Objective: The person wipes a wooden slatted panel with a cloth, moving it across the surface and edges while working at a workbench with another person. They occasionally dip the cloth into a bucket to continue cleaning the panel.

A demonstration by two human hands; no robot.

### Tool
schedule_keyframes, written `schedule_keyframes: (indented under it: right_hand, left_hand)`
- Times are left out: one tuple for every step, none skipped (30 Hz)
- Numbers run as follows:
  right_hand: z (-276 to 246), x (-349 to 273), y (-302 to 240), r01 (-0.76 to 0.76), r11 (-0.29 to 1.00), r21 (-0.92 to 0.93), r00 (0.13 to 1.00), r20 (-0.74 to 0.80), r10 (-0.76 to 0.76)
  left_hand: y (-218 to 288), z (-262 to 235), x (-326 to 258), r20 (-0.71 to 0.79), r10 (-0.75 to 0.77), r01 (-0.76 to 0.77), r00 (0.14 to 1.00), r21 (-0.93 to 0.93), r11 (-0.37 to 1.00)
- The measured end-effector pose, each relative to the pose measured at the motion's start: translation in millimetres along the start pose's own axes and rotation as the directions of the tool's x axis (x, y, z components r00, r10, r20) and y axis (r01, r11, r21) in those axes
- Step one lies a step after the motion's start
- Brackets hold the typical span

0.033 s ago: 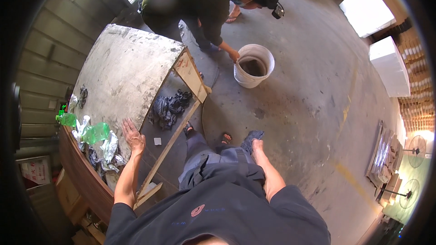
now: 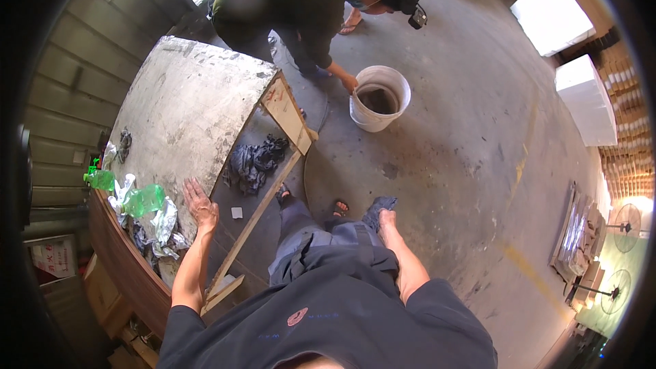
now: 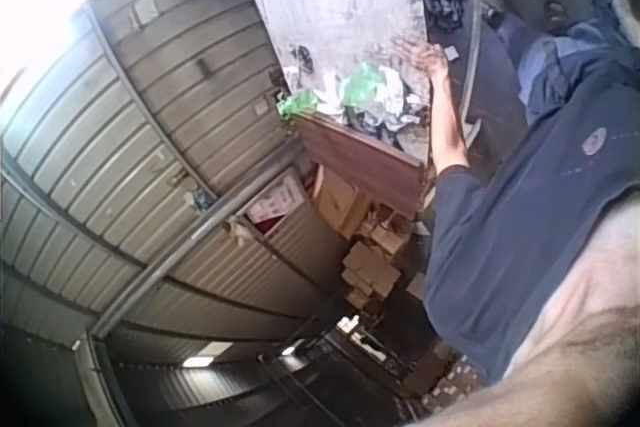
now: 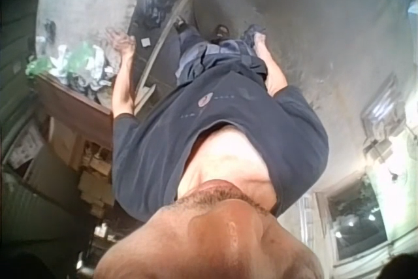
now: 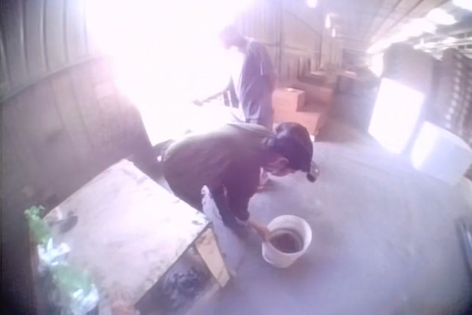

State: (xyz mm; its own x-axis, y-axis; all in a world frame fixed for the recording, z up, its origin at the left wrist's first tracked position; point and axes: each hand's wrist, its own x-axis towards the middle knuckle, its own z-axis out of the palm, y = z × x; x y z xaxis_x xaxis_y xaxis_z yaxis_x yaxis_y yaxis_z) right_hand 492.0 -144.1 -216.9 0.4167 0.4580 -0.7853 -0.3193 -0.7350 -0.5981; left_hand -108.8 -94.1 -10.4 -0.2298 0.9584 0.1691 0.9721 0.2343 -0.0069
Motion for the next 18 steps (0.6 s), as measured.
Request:
schedule_keyframes:
  right_hand:
    - [0.4,0.5,-0.8,0.002,1.000,-0.001,1.000,-0.001,-0.002]
    - [0.7,0.6,-1.2,0.003,1.000,-0.003,1.000,0.001,-0.003]
    - [1.1,0.5,-1.2,0.002,1.000,-0.003,1.000,-0.001,-0.002]
    - [0.9,1.2,-1.8,0.001,1.000,-0.006,1.000,0.001,-0.001]
    - [0.2,1.4,-2.1,0.003,1.000,-0.004,1.000,0.000,-0.003]
    - [0.4,1.4,-1.8,0.002,1.000,-0.004,1.000,0.000,-0.002]
    - [0.3,1.7,-1.8,0.003,1.000,-0.004,1.000,-0.001,-0.003]
    - [0.0,2.0,-1.9,0.004,1.000,-0.008,1.000,0.000,-0.004]
    - [-0.7,2.0,-1.9,0.004,1.000,-0.009,1.000,-0.003,-0.004]
    - [-0.9,1.5,-1.3,0.002,1.000,-0.010,1.000,-0.003,-0.002]
    - [-1.4,1.1,-0.9,0.002,1.000,-0.010,1.000,-0.004,-0.002]
    - [-1.2,1.2,-0.7,0.003,1.000,-0.014,1.000,-0.007,-0.003]
    - [-1.0,0.1,0.6,0.002,1.000,-0.015,1.000,-0.005,-0.003]
    - [-1.0,-0.4,0.9,0.001,1.000,-0.017,1.000,-0.004,-0.001]
    - [-0.7,-0.7,1.2,0.001,1.000,-0.019,1.000,-0.004,-0.002]
    - [-0.7,-0.2,0.7,0.004,1.000,-0.019,1.000,-0.004,-0.004]
    - [-1.3,0.0,0.4,0.004,1.000,-0.018,1.000,-0.008,-0.004]
    - [-1.6,-0.2,0.6,0.005,1.000,-0.018,1.000,-0.009,-0.006]
  left_hand:
    - [-0.7,0.5,0.5,-0.016,0.009,-0.009,1.000,0.007,1.000]
    - [-0.9,1.1,0.4,-0.024,0.013,-0.013,1.000,0.011,1.000]
    - [-1.0,1.8,0.4,-0.033,0.018,-0.017,0.999,0.014,1.000]
    - [-0.5,2.7,0.3,-0.025,0.008,-0.007,1.000,0.023,1.000]
    - [-0.3,3.4,0.1,-0.022,0.001,-0.001,1.000,0.027,1.000]
    - [-0.3,3.9,0.0,-0.019,-0.005,0.005,1.000,0.032,0.999]
    - [0.0,4.1,0.0,-0.020,-0.004,0.004,1.000,0.020,1.000]
    - [0.4,4.3,-0.1,-0.020,-0.004,0.005,1.000,0.014,1.000]
    - [1.0,4.8,-0.1,-0.021,-0.005,0.005,1.000,0.008,1.000]
    - [1.9,5.0,-0.2,-0.018,-0.006,0.006,1.000,-0.002,1.000]
    - [2.3,5.0,0.2,-0.015,-0.007,0.007,1.000,-0.006,1.000]
    - [2.6,5.2,1.0,-0.014,-0.008,0.008,1.000,-0.011,1.000]
    - [1.5,6.1,0.8,-0.024,-0.003,0.003,1.000,-0.005,1.000]
    - [0.4,7.0,0.4,-0.028,-0.002,0.002,1.000,-0.002,1.000]
    - [-0.9,7.7,-0.2,-0.032,0.000,0.000,0.999,0.003,1.000]
    - [-0.7,8.8,0.6,-0.035,0.001,-0.001,0.999,0.002,1.000]
    - [-0.7,9.5,0.8,-0.037,0.001,-0.001,0.999,0.003,1.000]
    - [-0.9,9.9,0.6,-0.038,0.001,-0.001,0.999,0.003,1.000]
